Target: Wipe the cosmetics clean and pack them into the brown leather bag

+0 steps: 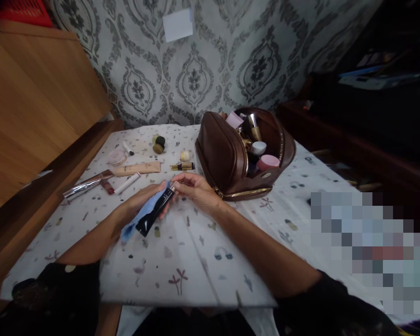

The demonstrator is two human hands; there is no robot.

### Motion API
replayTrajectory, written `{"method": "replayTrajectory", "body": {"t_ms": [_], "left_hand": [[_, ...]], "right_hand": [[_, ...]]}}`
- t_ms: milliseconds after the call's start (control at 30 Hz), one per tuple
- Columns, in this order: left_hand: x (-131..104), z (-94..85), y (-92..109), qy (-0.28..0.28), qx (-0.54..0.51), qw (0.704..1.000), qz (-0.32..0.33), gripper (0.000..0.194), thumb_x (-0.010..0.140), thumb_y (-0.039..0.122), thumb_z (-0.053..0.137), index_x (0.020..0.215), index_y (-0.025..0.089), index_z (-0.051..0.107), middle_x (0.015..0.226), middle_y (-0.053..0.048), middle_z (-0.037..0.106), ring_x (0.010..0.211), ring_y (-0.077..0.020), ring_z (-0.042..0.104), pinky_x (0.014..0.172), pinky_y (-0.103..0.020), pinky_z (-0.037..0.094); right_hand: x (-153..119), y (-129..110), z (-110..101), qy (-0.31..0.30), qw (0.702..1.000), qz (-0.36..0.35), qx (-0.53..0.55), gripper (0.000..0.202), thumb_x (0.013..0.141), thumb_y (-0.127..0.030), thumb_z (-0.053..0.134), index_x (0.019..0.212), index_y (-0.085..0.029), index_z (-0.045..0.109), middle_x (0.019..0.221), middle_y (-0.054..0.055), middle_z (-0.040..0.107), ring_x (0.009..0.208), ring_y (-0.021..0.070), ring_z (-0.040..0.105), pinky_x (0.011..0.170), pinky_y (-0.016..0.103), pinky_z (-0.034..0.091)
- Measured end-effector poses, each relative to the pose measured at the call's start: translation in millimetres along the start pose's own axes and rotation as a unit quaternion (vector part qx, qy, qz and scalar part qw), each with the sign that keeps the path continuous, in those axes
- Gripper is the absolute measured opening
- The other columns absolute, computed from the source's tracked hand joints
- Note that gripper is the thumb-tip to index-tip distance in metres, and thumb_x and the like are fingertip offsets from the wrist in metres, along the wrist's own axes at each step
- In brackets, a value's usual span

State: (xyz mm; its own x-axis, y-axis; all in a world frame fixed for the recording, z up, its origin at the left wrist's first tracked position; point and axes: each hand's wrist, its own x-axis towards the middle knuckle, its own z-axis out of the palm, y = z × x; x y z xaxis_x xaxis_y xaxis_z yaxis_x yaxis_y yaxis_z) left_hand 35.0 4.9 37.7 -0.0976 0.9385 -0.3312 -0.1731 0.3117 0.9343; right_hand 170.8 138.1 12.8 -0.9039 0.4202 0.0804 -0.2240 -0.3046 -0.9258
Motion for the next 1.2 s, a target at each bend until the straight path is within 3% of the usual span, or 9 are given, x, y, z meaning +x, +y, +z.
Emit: {"method": "replayTrajectory", "body": {"t_ms": [200, 333, 500, 700, 833, 933, 1000, 1067, 1200], "left_hand": [[-1.2, -4.5, -2.2, -0.102, -0.048, 0.993, -0.019, 0.059, 0.065, 0.061, 0.079, 0.094, 0.012, 0.064, 0.067, -0.006, 0.07, 0.053, -0.0188, 0.067, 0.049, -0.025, 0.049], [1.2, -5.4, -4.9, -0.07, -0.038, 0.997, -0.019, 0.06, 0.062, 0.061, 0.082, 0.092, 0.013, 0.061, 0.063, -0.005, 0.069, 0.048, -0.0171, 0.064, 0.045, -0.024, 0.047], [4.1, -1.6, -5.9, -0.022, -0.012, 1.0, 0.008, 0.059, 0.062, 0.066, 0.079, 0.083, 0.015, 0.06, 0.055, -0.002, 0.065, 0.041, -0.014, 0.057, 0.041, -0.023, 0.043], [4.7, 2.1, -3.1, 0.01, 0.016, 1.0, 0.012, 0.063, 0.072, 0.077, 0.061, 0.067, 0.014, 0.059, 0.046, -0.003, 0.059, 0.035, -0.0122, 0.052, 0.036, -0.022, 0.035], [1.3, -1.4, -2.7, -0.048, -0.025, 0.998, 0.01, 0.061, 0.071, 0.073, 0.066, 0.082, 0.013, 0.064, 0.053, -0.002, 0.063, 0.039, -0.0135, 0.056, 0.038, -0.023, 0.038], [-2.5, -4.4, -2.7, -0.116, -0.049, 0.992, 0.012, 0.062, 0.065, 0.06, 0.079, 0.102, 0.012, 0.064, 0.068, -0.005, 0.069, 0.049, -0.016, 0.063, 0.043, -0.023, 0.043], [-3.6, -4.8, -3.1, -0.125, -0.046, 0.991, 0.007, 0.066, 0.062, 0.052, 0.083, 0.111, 0.012, 0.063, 0.07, -0.004, 0.07, 0.05, -0.0157, 0.063, 0.043, -0.022, 0.043], [-2.7, -3.7, -4.4, -0.103, -0.038, 0.994, 0.0, 0.067, 0.061, 0.051, 0.085, 0.112, 0.013, 0.062, 0.066, -0.003, 0.068, 0.048, -0.0144, 0.06, 0.043, -0.022, 0.043], [3.8, -1.0, -10.4, -0.006, -0.027, 1.0, 0.006, 0.066, 0.058, 0.058, 0.085, 0.102, 0.014, 0.064, 0.06, 0.001, 0.064, 0.047, -0.0122, 0.055, 0.045, -0.023, 0.044]], "right_hand": [[1.6, -1.8, -4.1, -0.006, 1.0, -0.008, 0.022, 0.03, 0.07, -0.038, 0.084, 0.092, -0.021, 0.073, 0.079, -0.001, 0.067, 0.069, 0.0114, 0.06, 0.064, 0.027, 0.047], [2.3, -1.8, -3.6, 0.008, 0.999, -0.011, 0.035, 0.03, 0.069, -0.037, 0.085, 0.091, -0.021, 0.073, 0.082, -0.001, 0.067, 0.073, 0.0115, 0.061, 0.068, 0.027, 0.048], [3.5, 0.8, -1.7, 0.035, 0.998, 0.029, 0.04, 0.036, 0.062, -0.04, 0.089, 0.084, -0.019, 0.07, 0.072, -0.004, 0.063, 0.061, 0.0082, 0.056, 0.058, 0.023, 0.045], [3.3, -4.0, -2.4, 0.015, 0.998, 0.044, 0.05, 0.033, 0.063, -0.037, 0.089, 0.082, -0.018, 0.07, 0.071, -0.004, 0.062, 0.057, 0.0066, 0.053, 0.056, 0.022, 0.043], [4.5, -8.0, -7.9, 0.025, 0.998, 0.01, 0.049, 0.036, 0.063, -0.035, 0.089, 0.092, -0.021, 0.073, 0.08, -0.002, 0.067, 0.068, 0.0089, 0.057, 0.064, 0.023, 0.045], [6.0, -10.2, -12.0, 0.05, 0.997, -0.004, 0.063, 0.034, 0.065, -0.034, 0.087, 0.095, -0.023, 0.074, 0.084, -0.001, 0.068, 0.075, 0.0114, 0.059, 0.067, 0.025, 0.045], [6.5, -10.9, -12.7, 0.066, 0.995, -0.002, 0.074, 0.033, 0.066, -0.033, 0.085, 0.096, -0.024, 0.073, 0.087, -0.001, 0.07, 0.078, 0.0128, 0.06, 0.069, 0.026, 0.044], [6.4, -10.5, -11.5, 0.075, 0.994, 0.004, 0.082, 0.035, 0.067, -0.033, 0.085, 0.099, -0.024, 0.072, 0.088, 0.0, 0.07, 0.079, 0.0133, 0.06, 0.069, 0.027, 0.045], [5.0, -5.9, -5.3, 0.062, 0.994, 0.028, 0.088, 0.038, 0.064, -0.036, 0.087, 0.094, -0.022, 0.07, 0.081, -0.002, 0.069, 0.071, 0.012, 0.061, 0.062, 0.024, 0.044]]}}
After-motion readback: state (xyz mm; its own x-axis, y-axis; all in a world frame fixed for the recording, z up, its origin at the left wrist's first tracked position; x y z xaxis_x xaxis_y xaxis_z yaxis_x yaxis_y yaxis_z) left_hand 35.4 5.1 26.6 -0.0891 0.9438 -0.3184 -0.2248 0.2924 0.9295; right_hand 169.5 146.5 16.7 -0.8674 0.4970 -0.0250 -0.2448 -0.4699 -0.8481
